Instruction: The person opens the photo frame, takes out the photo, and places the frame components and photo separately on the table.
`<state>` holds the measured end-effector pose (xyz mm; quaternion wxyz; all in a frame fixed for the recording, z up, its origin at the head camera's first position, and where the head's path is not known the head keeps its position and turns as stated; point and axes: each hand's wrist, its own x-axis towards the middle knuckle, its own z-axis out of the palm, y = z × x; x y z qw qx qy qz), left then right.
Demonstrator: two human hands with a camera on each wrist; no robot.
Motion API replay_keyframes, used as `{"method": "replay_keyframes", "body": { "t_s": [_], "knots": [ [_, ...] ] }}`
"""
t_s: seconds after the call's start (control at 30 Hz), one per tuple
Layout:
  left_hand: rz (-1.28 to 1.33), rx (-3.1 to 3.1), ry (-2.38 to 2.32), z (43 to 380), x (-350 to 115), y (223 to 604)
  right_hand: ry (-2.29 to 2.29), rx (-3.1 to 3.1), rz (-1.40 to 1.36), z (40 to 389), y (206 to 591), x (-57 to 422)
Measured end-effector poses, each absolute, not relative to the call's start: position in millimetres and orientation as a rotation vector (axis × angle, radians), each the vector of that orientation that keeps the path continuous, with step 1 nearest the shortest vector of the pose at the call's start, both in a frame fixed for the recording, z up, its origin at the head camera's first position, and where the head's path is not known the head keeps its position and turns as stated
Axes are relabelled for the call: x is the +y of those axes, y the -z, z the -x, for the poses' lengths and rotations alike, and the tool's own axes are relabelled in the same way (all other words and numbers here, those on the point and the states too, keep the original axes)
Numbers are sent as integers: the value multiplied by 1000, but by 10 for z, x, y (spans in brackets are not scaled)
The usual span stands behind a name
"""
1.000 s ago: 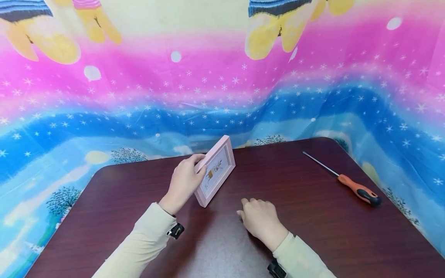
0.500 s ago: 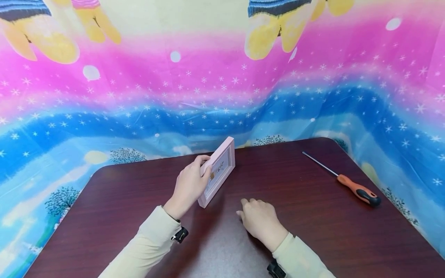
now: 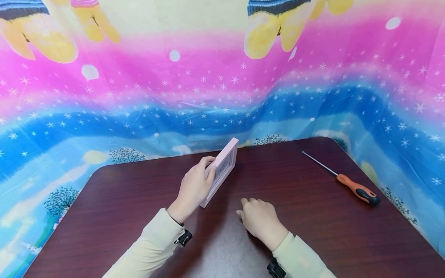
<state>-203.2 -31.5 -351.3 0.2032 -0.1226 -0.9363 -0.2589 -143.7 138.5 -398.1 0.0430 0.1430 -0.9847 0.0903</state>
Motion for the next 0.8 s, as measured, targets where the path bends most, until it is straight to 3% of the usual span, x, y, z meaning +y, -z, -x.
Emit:
{"method": "replay_keyframes", "body": {
  "t_s": [0.8],
  "knots": [
    [451, -2622, 587, 1861, -149, 3676, -269, -3017, -426, 1456, 3979, 1391]
  ]
}}
